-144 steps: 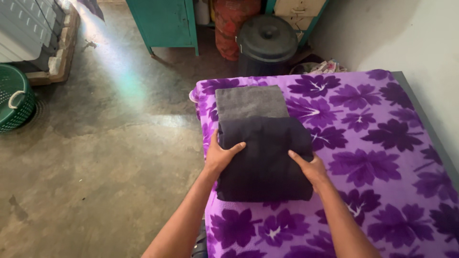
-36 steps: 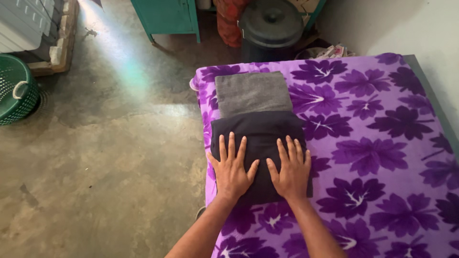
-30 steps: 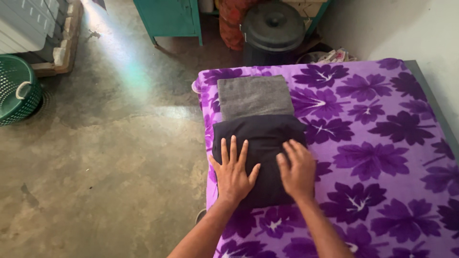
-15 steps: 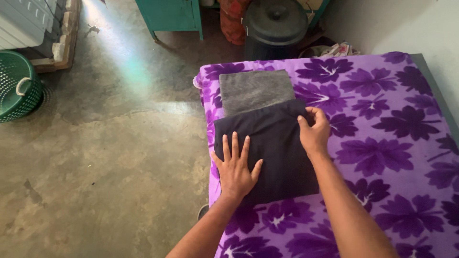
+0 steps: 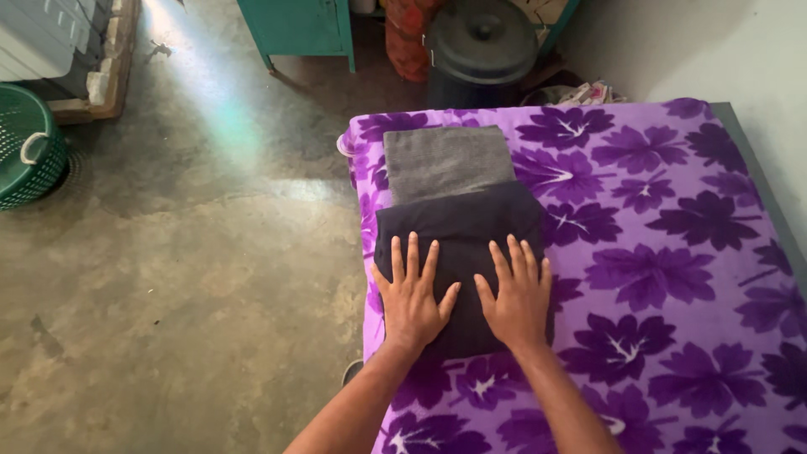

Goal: The person folds a pair of gray pants on a table, then places them on a purple floral bedsheet. They then pick up a dark garment, fold it, and place it on the same bedsheet.

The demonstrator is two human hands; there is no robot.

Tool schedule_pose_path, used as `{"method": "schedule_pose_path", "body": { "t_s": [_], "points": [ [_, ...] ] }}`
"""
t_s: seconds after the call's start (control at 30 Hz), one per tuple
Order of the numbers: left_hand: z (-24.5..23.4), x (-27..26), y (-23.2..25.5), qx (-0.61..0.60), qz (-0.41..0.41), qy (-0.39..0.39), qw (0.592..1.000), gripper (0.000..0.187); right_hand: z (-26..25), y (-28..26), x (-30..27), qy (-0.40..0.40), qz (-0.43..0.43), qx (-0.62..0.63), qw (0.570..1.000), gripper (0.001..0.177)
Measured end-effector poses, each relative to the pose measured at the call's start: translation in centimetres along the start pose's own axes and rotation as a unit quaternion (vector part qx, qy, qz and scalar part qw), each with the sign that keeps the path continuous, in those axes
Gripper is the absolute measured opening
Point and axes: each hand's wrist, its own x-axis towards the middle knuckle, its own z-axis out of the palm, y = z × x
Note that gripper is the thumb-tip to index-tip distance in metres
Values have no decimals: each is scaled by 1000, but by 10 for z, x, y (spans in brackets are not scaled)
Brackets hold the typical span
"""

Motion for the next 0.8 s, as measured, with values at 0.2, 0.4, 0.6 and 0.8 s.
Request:
{"method": "schedule_pose_path", "body": {
  "t_s": [0.2,0.4,0.6,0.8],
  "points": [
    [-2,-2,-3,-6,16,-6,1000,77,8,6,-28,10,39,-4,999,62],
    [-15,8,-1,-38,-4,-59,998,77,1,8,-26,5,41,16,999,61],
    [-29,3,-1,-60,43,17,997,72,0,31,33,64,-26,32,997,60],
    [-29,-5,8,-70,112,-19,991,72,15,65,128,-200,-10,-10,980,84]
  ]
}}
